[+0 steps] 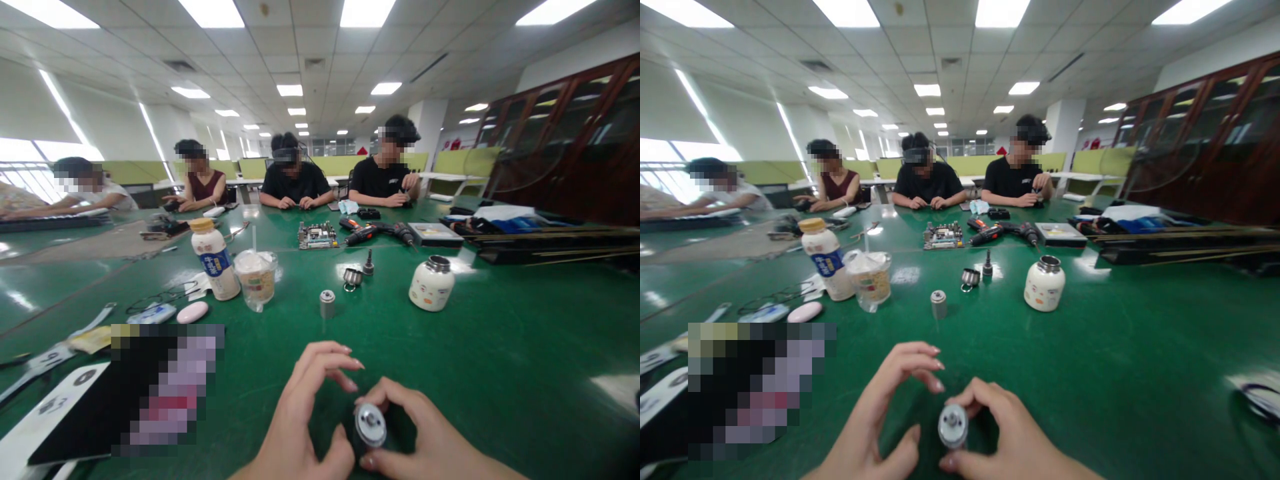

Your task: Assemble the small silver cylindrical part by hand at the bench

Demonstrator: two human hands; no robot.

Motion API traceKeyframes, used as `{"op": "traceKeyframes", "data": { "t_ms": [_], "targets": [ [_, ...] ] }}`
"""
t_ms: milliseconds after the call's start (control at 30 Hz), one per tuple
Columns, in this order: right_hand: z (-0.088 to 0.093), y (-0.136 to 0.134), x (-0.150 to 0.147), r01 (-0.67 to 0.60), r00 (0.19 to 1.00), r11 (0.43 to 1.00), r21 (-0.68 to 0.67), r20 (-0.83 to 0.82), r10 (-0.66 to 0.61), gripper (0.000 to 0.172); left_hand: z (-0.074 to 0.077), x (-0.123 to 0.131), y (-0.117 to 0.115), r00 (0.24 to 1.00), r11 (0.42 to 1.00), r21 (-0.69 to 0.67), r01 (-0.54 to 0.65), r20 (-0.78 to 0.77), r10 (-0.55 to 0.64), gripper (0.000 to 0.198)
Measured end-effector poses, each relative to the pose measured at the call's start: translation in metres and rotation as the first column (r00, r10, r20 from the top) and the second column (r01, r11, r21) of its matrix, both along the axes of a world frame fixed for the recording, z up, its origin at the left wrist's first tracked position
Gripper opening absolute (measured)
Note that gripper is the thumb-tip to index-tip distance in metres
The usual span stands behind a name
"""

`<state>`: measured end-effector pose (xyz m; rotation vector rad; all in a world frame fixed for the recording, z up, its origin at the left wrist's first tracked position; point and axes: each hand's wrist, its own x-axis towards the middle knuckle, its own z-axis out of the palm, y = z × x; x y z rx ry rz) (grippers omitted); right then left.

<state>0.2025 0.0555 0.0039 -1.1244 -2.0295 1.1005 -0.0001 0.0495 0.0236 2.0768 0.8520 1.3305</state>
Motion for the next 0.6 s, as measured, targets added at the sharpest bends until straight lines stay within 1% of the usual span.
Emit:
{"op": "traceKeyframes", "data": {
  "t_ms": [100,133,167,200,267,333,367,433,500,533,567,600],
  "targets": [
    [-0.0002,-0.0016,-0.0001,0.045,0.999,0.999,0.003,0.019,-0.045,0.031,-0.0030,0.0003,0.0005,0.993,0.990,0.078,0.120,-0.004,-0.120,0.068],
    [-0.0001,-0.0019,-0.0002,0.054,0.998,0.999,0.004,0.023,-0.054,0.032,-0.0036,0.0005,-0.0001,0.990,0.986,0.090,0.139,-0.001,-0.139,0.068],
    [0.0002,-0.0019,-0.0004,0.052,0.998,0.999,0.003,0.025,-0.053,0.032,-0.0037,0.0007,-0.0011,0.991,0.987,0.094,0.133,0.006,-0.135,0.067],
    [0.0008,-0.0017,-0.0006,0.043,0.999,0.999,0.000,0.024,-0.043,0.031,-0.0033,0.0008,-0.0023,0.995,0.992,0.080,0.101,0.013,-0.102,0.065],
    [0.0021,-0.0010,-0.0010,0.016,1.000,1.000,-0.013,0.021,-0.016,0.031,-0.0017,0.0008,-0.0045,1.000,1.000,0.023,-0.006,0.025,0.005,0.061],
    [0.0023,-0.0003,-0.0010,0.013,1.000,1.000,-0.016,0.018,-0.013,0.030,-0.0006,0.0007,-0.0049,0.998,0.998,0.004,-0.056,0.027,0.056,0.060],
    [0.0018,-0.0001,-0.0009,0.017,1.000,1.000,-0.014,0.017,-0.017,0.030,-0.0006,0.0007,-0.0044,0.999,0.999,0.020,-0.044,0.029,0.044,0.061],
    [0.0000,0.0000,-0.0003,0.035,0.999,0.999,-0.002,0.011,-0.035,0.030,-0.0017,0.0009,-0.0029,0.999,0.996,0.083,0.041,0.021,-0.043,0.065],
    [-0.0014,0.0000,0.0002,0.048,0.999,0.999,0.009,0.014,-0.048,0.030,-0.0028,0.0009,-0.0024,0.994,0.989,0.104,0.105,0.003,-0.106,0.066],
    [-0.0015,0.0001,0.0002,0.043,0.999,0.999,0.006,0.015,-0.043,0.030,-0.0029,0.0008,-0.0029,0.996,0.992,0.087,0.094,-0.001,-0.094,0.065],
    [-0.0011,0.0003,0.0002,0.032,0.999,0.999,-0.002,0.016,-0.032,0.031,-0.0026,0.0007,-0.0038,0.999,0.997,0.051,0.049,-0.008,-0.049,0.063],
    [-0.0005,0.0004,0.0000,0.019,1.000,1.000,-0.012,0.017,-0.019,0.031,-0.0021,0.0006,-0.0049,1.000,1.000,0.004,-0.022,-0.012,0.022,0.060]
  ]
}}
